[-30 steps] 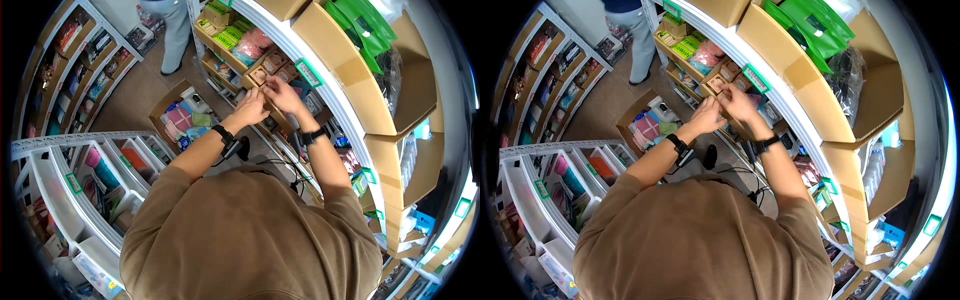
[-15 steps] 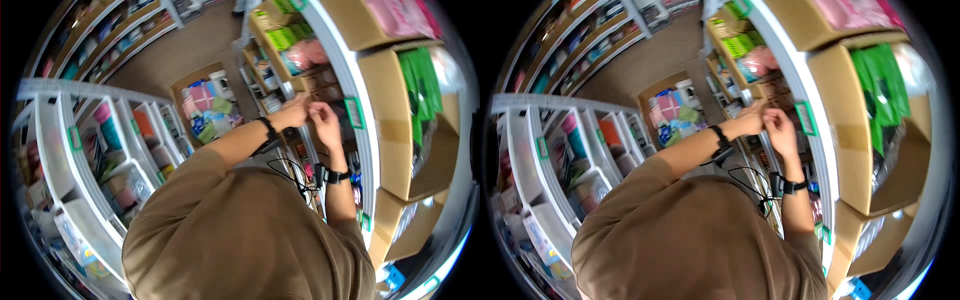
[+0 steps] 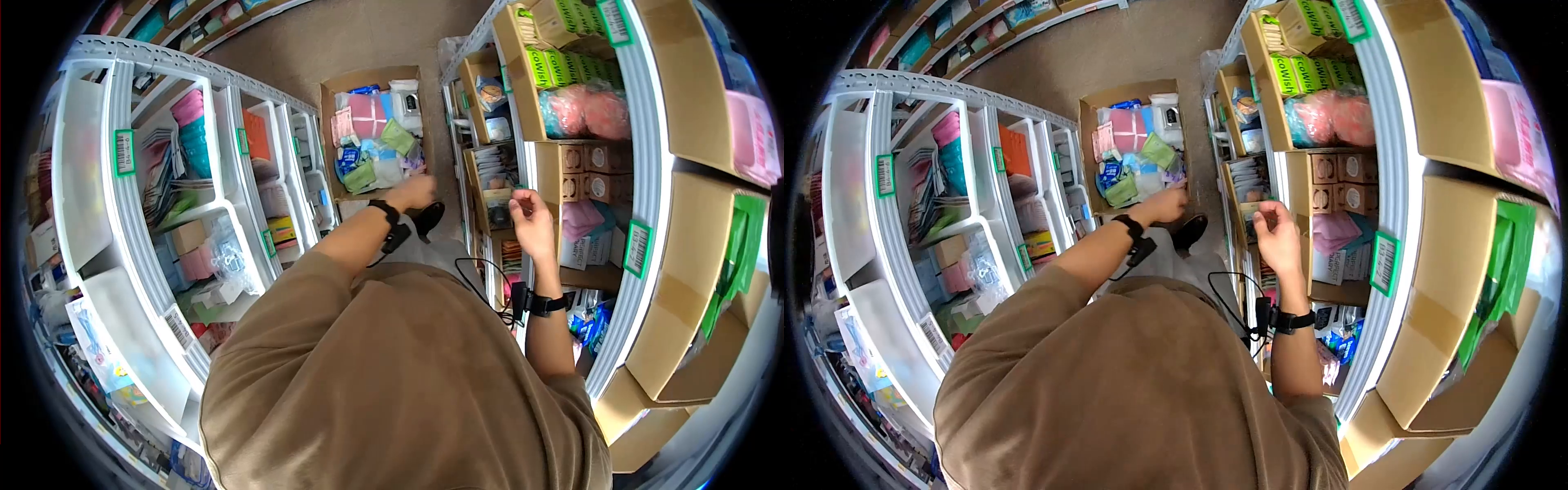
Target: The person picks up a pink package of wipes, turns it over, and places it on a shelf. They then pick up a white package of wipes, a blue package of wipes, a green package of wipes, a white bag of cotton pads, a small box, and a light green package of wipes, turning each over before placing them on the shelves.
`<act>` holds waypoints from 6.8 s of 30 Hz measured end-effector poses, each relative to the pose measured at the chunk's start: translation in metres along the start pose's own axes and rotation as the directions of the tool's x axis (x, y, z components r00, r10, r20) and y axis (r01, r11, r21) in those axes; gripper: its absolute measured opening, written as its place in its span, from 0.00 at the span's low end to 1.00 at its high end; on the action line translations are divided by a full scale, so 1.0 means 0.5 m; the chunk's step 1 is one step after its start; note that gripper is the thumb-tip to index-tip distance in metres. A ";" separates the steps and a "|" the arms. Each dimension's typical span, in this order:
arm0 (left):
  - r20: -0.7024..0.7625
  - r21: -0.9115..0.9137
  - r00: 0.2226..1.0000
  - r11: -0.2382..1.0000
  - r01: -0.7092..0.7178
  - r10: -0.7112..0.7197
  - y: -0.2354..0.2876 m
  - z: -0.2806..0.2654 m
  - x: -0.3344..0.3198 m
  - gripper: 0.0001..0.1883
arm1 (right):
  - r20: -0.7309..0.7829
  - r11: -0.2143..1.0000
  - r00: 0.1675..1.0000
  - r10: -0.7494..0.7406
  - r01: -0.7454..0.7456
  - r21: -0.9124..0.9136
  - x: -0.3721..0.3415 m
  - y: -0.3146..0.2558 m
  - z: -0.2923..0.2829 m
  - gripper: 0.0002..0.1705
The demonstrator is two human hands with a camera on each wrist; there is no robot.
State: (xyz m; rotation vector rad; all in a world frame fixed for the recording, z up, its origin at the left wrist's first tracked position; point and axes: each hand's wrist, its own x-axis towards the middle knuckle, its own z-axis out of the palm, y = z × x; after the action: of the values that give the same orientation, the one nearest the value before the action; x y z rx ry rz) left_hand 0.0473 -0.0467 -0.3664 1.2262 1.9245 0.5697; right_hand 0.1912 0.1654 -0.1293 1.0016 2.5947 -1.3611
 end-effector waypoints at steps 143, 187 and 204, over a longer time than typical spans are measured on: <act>0.787 -0.255 0.486 0.917 -0.307 0.381 1.195 0.403 -0.267 0.16 | -0.656 0.581 -0.041 0.754 0.506 0.637 -1.118 0.376 0.002 0.30; 0.364 -0.355 0.898 0.928 -0.110 0.246 0.601 -0.371 -0.076 0.15 | -0.298 0.981 0.944 -0.141 0.173 0.086 -0.601 0.044 -0.183 0.13; 0.040 -0.794 0.782 0.455 0.403 -0.622 -0.085 -0.350 -0.122 0.11 | 0.286 0.950 0.914 -0.287 0.232 0.210 0.011 -0.183 0.115 0.12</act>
State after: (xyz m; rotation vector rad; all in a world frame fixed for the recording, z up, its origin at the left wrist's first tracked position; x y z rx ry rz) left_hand -0.1009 -0.1146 -0.2683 -0.0387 1.7854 1.0996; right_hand 0.1212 0.0881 -0.1001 0.4092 2.4636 -1.6705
